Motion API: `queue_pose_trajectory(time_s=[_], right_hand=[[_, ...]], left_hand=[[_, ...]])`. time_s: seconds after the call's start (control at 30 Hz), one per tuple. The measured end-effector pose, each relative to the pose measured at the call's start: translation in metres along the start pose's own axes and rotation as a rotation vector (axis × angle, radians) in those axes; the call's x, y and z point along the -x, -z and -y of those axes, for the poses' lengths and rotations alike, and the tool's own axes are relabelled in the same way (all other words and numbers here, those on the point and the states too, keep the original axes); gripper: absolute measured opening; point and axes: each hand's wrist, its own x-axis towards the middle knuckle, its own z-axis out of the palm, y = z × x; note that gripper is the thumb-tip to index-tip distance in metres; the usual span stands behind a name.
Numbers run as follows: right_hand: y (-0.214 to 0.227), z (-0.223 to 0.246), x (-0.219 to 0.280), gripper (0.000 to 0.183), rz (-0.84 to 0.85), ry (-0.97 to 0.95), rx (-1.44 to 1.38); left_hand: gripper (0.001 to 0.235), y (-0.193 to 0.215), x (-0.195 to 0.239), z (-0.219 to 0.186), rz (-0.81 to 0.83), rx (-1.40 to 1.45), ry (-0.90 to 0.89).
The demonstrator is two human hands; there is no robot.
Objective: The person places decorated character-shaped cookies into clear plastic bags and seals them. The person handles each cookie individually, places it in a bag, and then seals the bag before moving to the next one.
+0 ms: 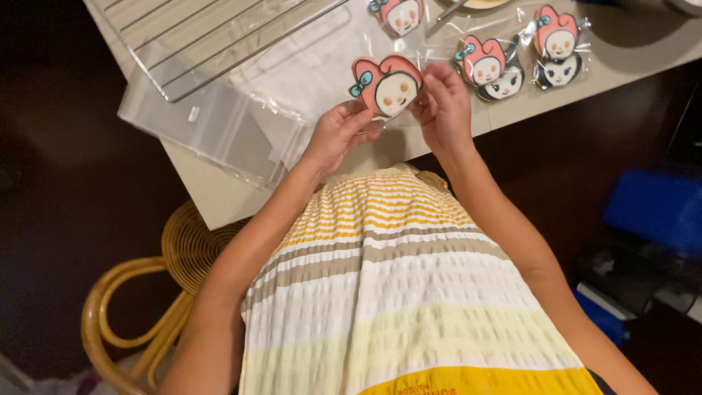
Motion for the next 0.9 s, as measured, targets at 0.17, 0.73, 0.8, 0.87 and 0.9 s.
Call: queue_pose_trajectory(time_s=[0.17, 0.73, 0.8, 0.87, 0.9], right_hand=[[0.017, 0.012, 0.031, 0.038, 0.025, -0.075, -0.066], [0.221, 0.082, 0.02, 0.024, -0.275, 0.12, 0.2], [0.249, 0.102, 0.017, 0.022, -0.234, 0.097, 0.172], [0.275, 0.119, 0.013, 0.021, -0.233, 0.064, 0.208], [0.288, 0.128, 0.011, 0.021, -0.23, 0.047, 0.228]], left_hand=[[0.033, -0.018, -0.013, -0.018, -0.029, -0.307, -0.106], [0.039, -0.162, -0.122, 0.073, 0.053, -0.588, -0.031], [0.044, -0.177, -0.138, 0.091, 0.111, -0.559, -0.004], [0.049, -0.19, -0.154, 0.11, 0.147, -0.521, 0.023], [0.052, -0.198, -0.162, 0.12, 0.154, -0.498, 0.033]])
